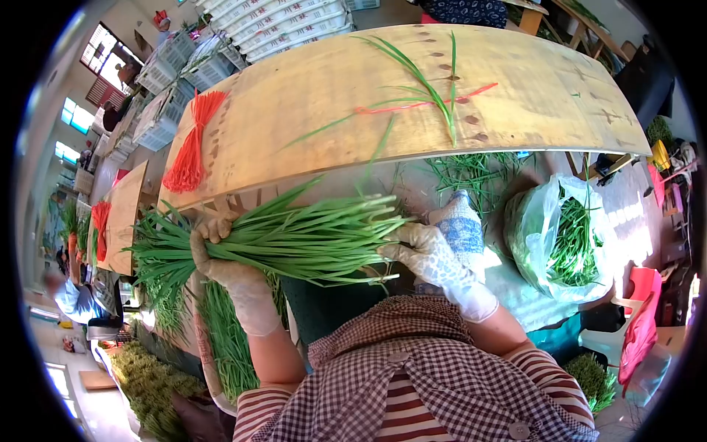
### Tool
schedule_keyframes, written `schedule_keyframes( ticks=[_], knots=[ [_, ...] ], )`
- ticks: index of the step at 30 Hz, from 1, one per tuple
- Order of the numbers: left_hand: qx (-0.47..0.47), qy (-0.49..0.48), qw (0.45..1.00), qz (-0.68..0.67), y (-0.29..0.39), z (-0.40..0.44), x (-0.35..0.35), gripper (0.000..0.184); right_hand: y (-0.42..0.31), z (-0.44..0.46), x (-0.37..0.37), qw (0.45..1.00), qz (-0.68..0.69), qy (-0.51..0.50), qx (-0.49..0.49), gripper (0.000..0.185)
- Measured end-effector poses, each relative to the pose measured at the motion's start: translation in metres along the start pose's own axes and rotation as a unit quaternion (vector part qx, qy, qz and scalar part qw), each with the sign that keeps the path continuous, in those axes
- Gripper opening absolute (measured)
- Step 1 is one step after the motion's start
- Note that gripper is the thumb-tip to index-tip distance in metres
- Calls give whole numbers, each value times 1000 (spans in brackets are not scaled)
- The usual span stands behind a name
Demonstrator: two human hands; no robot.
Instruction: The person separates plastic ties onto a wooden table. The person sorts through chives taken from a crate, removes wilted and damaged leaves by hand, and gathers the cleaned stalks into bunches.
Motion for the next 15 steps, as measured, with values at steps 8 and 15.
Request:
schedule_keyframes(
  ticks=[8, 15],
  knots=[
    [-88, -102, 988, -73, 55, 25, 31, 25, 100, -6, 102, 961, -36, 264, -71, 27],
    [-33, -206, 975, -75, 33, 17, 15, 26, -42, 8, 13, 896, -239, 95, 362, 35]
  ],
)
Point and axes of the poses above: each hand's wrist, its own z-axis towards the middle knuckle, its own x-axis out of the back of the hand, y = z × x, the point moved 3 cm from there along z, towards the middle knuckle, and after that the axes turned 12 degrees about z, right-handed, at the moved point
